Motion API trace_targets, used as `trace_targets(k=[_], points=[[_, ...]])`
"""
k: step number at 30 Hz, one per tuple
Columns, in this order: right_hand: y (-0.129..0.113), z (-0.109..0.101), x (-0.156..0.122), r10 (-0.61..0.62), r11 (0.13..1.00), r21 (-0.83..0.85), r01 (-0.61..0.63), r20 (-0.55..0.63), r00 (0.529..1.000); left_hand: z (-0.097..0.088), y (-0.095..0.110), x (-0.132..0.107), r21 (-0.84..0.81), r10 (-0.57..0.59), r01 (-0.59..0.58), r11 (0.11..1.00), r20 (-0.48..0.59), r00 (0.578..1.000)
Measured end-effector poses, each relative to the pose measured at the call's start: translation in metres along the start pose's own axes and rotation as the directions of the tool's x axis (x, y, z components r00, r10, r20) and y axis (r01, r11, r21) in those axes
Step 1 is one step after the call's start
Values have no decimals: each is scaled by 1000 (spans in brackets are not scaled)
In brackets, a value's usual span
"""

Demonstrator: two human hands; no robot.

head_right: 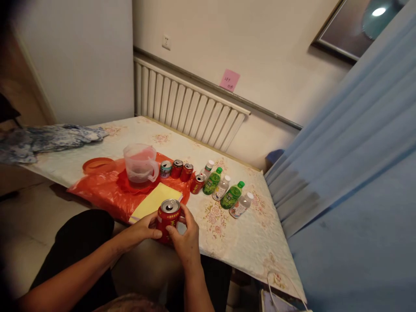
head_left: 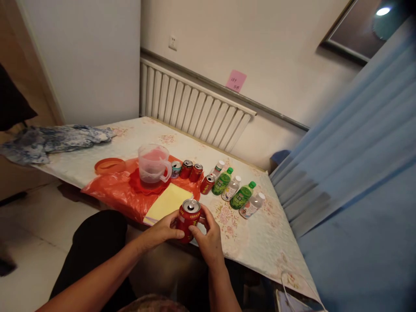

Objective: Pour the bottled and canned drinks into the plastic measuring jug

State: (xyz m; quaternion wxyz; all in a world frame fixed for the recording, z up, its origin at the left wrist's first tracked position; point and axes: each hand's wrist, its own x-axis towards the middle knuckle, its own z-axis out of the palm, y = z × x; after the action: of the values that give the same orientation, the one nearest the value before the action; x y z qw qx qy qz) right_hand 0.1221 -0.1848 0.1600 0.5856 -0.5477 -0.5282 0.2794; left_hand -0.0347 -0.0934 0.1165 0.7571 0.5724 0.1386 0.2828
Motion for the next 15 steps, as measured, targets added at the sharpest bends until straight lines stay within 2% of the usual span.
trace_targets(k=[6,10,15], points=[[-1,4,6,47,994,93,-52,53,997,-11,-3,-3,51,15,-14,999,-12,1000],[-6,0,12,47,978,201,-53,36,998,-12,1,-6,126,32,-26,992,-48,998],[-19,-4,15,54,994,98,-57,34,998,-9,5,-10,273,11,21,962,-113,994]])
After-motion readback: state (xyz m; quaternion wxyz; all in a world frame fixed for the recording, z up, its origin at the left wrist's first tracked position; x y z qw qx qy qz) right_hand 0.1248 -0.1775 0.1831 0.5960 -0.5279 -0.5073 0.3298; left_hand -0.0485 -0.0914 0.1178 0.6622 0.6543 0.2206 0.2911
